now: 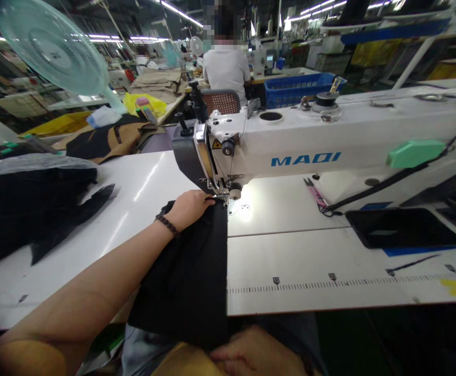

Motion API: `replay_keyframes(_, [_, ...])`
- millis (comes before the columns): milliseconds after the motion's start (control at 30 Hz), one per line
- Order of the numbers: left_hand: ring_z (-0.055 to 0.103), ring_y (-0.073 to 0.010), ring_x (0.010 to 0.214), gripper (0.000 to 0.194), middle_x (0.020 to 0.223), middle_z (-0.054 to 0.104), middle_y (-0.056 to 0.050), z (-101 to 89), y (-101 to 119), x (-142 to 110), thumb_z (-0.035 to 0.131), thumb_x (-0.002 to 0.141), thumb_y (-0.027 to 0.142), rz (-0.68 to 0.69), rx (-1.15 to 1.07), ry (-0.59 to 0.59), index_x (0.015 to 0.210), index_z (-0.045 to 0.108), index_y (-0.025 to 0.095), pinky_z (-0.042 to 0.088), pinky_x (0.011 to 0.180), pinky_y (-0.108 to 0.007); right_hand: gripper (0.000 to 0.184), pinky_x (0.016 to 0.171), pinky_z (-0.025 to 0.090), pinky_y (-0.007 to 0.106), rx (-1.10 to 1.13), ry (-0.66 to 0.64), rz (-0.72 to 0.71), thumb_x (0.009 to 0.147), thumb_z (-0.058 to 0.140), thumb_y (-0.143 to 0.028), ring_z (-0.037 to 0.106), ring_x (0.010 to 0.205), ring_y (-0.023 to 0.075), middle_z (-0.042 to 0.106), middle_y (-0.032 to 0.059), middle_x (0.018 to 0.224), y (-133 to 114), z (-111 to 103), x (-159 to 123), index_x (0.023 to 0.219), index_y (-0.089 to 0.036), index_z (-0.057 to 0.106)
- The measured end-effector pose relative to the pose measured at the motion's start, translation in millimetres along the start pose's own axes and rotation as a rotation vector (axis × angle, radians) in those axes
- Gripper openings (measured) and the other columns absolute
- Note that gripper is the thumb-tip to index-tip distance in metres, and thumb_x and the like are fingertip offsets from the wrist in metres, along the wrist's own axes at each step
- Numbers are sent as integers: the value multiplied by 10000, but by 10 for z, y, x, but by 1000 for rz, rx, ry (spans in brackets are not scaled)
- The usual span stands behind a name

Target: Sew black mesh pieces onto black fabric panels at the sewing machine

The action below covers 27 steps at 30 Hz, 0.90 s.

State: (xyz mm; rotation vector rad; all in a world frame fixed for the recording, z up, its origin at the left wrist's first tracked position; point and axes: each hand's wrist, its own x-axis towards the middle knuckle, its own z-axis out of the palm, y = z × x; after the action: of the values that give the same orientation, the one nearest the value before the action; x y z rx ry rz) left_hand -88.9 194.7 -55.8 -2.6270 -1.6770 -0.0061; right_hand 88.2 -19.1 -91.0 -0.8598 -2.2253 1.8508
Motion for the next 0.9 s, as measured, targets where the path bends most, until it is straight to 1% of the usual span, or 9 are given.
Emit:
replay_keyframes(167, [598,-221,777,265,823,627,-78,-2,19,2,425,872,345,12,13,-5,915,608,158,453,644,-290,326,780,416,177,-35,89,75,866,376,-145,595,893,134,648,5,1005,-47,85,47,1088,-215,604])
replay_keyframes(300, [585,-188,802,267,932,595,-86,-69,-2,-34,412,879,306,64,-3,-5,938,618,148,450,677,-263,404,926,390,288,-205,209,239,816,468,-139,526,1073,208,567,49,1183,-126,67,-2,1206,-225,525])
replay_keyframes(400, [573,-143,768,298,1005,562,-82,-287,-142,-130,387,886,300,162,-67,-10,899,639,142,438,728,-249,375,842,461,284,-321,275,330,758,552,-113,592,964,222,632,49,1069,-264,-60,-206,1113,-229,593])
replay_keyframes(467, [560,-134,732,327,942,574,-70,-521,-318,-236,403,871,351,253,-171,-73,823,646,137,429,738,-253,267,738,490,196,-312,309,203,776,545,-109,633,832,162,678,-4,912,-377,-186,-343,983,-247,642])
replay_keyframes(533, [544,-133,705,322,841,588,-43,-785,-535,-368,441,836,394,307,-311,-219,768,633,145,420,708,-249,248,770,479,174,-364,386,-4,815,528,-148,612,894,138,659,-8,976,-449,-304,-381,1025,-251,611])
replay_keyframes(600, [518,-123,681,302,748,580,-12,-1021,-743,-508,466,808,408,265,-465,-382,769,612,146,404,665,-228,365,911,433,296,-597,478,-130,821,538,-175,513,1087,192,552,58,1196,-435,-367,-283,1181,-232,509])
replay_keyframes(667, [481,-102,640,312,671,548,14,-1169,-879,-627,483,786,431,158,-677,-450,763,584,136,380,615,-200,448,966,360,475,-912,522,-158,835,515,-157,392,1202,262,418,113,1325,-339,-356,-96,1267,-233,420])
replay_keyframes(800, [418,-70,545,324,612,505,38,-1071,-786,-660,512,765,456,75,-1033,-394,724,531,135,325,517,-166,402,932,363,537,-1222,569,-135,889,409,-150,379,1203,285,413,121,1326,-119,-222,203,1284,-227,400])
replay_keyframes(900, [469,-91,579,257,635,545,20,-755,-454,-474,493,802,381,219,-926,-395,751,563,139,355,554,-184,347,962,362,433,-1206,629,-199,885,422,-191,391,1186,258,469,104,1281,-114,-220,236,1228,-165,467])
